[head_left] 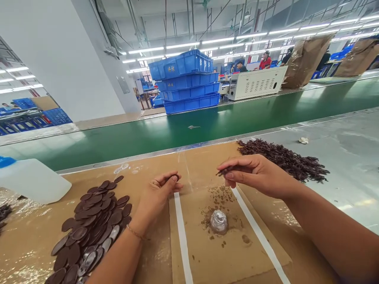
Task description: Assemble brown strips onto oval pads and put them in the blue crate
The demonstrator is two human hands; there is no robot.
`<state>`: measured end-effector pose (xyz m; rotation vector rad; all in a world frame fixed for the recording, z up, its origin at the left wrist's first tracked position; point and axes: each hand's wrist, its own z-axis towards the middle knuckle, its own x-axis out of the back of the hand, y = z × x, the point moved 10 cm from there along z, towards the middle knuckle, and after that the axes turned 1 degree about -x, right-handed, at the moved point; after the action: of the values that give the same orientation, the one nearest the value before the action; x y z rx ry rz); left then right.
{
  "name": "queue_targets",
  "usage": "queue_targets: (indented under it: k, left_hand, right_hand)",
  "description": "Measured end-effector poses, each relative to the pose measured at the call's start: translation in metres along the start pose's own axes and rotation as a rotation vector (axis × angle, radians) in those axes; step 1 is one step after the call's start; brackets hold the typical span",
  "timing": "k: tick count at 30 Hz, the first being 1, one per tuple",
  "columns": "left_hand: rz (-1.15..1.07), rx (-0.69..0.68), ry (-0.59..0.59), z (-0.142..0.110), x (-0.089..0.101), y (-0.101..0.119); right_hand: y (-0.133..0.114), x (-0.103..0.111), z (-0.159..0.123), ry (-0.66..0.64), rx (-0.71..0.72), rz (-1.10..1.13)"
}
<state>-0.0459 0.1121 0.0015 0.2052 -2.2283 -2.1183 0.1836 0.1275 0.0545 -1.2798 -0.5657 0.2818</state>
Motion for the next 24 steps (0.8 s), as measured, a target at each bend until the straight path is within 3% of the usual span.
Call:
queue_targets:
  k: [5,10,17,24]
  left_hand:
    - [0.025,-0.007,0.05,0.002,0.006,0.004]
    - [0.064,-0.025,0.081,0.003,0.015,0.004]
    - [0.089,-0.014,0.095,0.004,0.012,0.001]
    - [0.071,-0.061,0.129,0.003,0.015,0.006]
  right_hand:
    - [-0.004,-0.006,-0.004,0.015,0.014,-0.041]
    - [-0.003,-0.017,-0.008,-0.076,-0.024,0.002]
    - [-0.005,-0.044,-0.016,-0.273,-0.03,-0.258]
    - [-0.001,-0.052,-0.016,-0.316,-0.066,-0.396]
